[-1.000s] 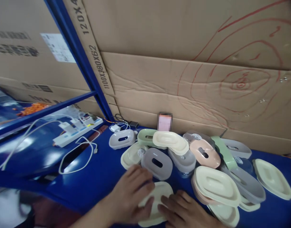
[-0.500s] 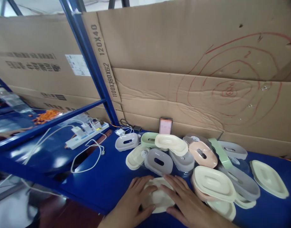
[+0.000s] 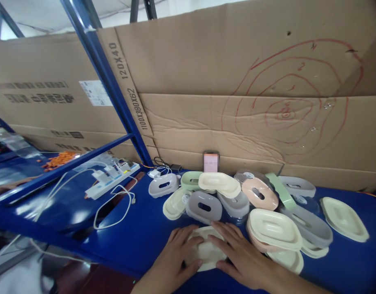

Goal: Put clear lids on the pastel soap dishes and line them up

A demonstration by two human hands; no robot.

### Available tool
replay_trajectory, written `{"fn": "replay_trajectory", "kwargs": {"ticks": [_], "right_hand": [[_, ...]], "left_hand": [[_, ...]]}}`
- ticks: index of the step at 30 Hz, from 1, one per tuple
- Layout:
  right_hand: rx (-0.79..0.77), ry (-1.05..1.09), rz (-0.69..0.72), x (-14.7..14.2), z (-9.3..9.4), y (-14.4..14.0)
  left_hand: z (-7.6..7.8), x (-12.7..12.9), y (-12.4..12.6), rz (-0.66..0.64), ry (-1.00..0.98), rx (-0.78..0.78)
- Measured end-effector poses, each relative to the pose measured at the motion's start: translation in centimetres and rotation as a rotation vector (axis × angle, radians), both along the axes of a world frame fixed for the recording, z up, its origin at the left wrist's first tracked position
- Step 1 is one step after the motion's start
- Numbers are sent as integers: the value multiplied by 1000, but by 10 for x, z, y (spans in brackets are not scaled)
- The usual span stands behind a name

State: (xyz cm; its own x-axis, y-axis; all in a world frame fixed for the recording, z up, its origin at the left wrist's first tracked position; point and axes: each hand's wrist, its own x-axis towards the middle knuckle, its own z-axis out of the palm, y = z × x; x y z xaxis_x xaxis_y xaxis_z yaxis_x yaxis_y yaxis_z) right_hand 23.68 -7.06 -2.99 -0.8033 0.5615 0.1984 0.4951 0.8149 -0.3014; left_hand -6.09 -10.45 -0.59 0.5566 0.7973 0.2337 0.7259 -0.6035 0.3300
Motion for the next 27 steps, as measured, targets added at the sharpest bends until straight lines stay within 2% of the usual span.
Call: {"fn": "replay_trajectory", "kwargs": {"ticks": [13,20,27], "right_hand": [[-134,-29,-1,-2,15,1],[-164,-18,-1,-1,11,2],[-175,-9,-8,1,9,1]], "left_hand": [[-6,-1,1,-2,-13,14],[-9,-3,1,15,-3,-73],[-4,-2,1,-7,10,-51]]}}
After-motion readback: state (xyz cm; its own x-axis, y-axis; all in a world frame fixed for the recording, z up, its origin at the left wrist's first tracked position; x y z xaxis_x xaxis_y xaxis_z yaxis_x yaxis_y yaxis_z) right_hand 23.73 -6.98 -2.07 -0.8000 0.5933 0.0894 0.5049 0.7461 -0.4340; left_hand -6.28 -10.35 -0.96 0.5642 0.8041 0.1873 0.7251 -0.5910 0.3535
